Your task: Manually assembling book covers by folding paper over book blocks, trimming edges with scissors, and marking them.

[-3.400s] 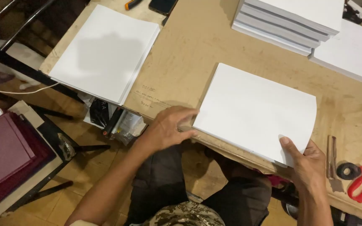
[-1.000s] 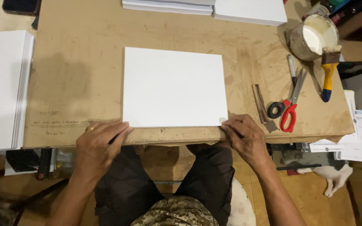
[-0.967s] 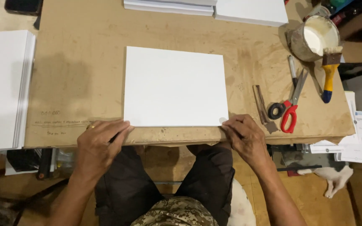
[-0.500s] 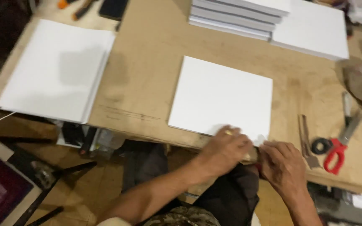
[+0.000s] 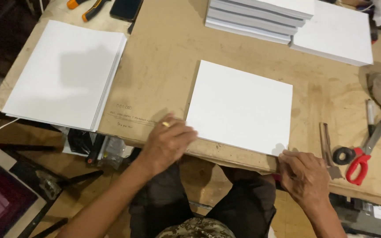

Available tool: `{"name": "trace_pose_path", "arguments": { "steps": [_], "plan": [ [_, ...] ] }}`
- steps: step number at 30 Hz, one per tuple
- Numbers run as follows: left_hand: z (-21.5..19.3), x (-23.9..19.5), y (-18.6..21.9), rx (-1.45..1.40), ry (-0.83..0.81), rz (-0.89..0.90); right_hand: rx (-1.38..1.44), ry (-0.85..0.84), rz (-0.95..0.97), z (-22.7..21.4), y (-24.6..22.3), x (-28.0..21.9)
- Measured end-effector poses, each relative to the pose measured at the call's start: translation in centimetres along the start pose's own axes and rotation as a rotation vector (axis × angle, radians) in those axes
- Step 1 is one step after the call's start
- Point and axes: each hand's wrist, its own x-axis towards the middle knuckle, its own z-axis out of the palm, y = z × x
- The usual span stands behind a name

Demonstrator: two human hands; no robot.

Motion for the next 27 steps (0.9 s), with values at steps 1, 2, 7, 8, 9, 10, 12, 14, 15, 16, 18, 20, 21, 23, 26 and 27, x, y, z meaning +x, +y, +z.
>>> {"name": "trace_pose_path", "arguments": {
  "steps": [1, 2, 7, 8, 9, 10, 12, 14, 15, 16, 18, 20, 21, 23, 26, 27],
  "plan": [
    [-0.2, -0.3, -0.3, -0.005, 0.005, 0.008, -0.009, 0.003, 0.004, 0.0, -0.2, 0.0],
    [-0.4, -0.6, -0.6, 0.016, 0.068, 0.016, -0.02, -0.001, 0.02, 0.0, -0.4, 0.0],
    [0.3, -1.8, -0.6, -0.172, 0.18, -0.007, -0.13, -0.069, 0.189, -0.8, -4.8, 1.8],
    [0.4, -1.8, -0.6, -0.182, 0.189, 0.011, 0.043, -0.002, 0.161, -0.4, -6.7, 2.8],
    [0.6, -1.7, -0.7, -0.195, 0.198, 0.033, 0.213, 0.07, 0.135, -0.1, -8.5, 3.9],
    [0.0, -1.5, -0.6, -0.207, 0.199, 0.045, 0.2, 0.073, 0.145, 1.4, -10.8, 5.0],
    [-0.7, -0.7, -0.3, -0.028, 0.135, 0.011, 0.406, 0.12, -0.064, 4.2, -14.8, 6.9],
    [0.5, -2.0, -0.9, 0.008, 0.097, -0.032, 0.392, 0.198, -0.083, 5.4, -17.3, 10.0],
    [0.9, -2.7, -1.3, 0.076, 0.06, -0.101, 0.407, 0.272, -0.133, 6.1, -18.5, 11.8],
    [0.7, -2.5, -1.2, 0.06, 0.056, -0.091, 0.395, 0.27, -0.118, 6.1, -17.2, 11.0],
    [0.3, -2.4, -1.1, 0.043, 0.046, -0.119, 0.488, 0.211, -0.144, 6.3, -14.7, 9.4],
    [-0.1, -2.3, -0.9, 0.038, 0.03, -0.129, 0.475, 0.183, -0.104, 5.0, -11.0, 6.4],
    [-0.3, -2.0, -0.9, 0.049, 0.028, -0.135, 0.461, 0.171, -0.082, 4.2, -9.0, 5.0],
    [-0.2, -2.2, -1.1, 0.036, 0.012, -0.141, 0.418, 0.172, -0.047, 2.3, -6.0, 3.4],
    [-0.2, -2.1, -0.9, 0.047, 0.013, -0.141, 0.354, 0.2, 0.013, 0.5, -3.3, 1.4],
    [-0.3, -2.1, -0.9, 0.073, 0.028, -0.141, 0.341, 0.223, 0.035, 0.3, -2.7, 1.1]
  ]
}}
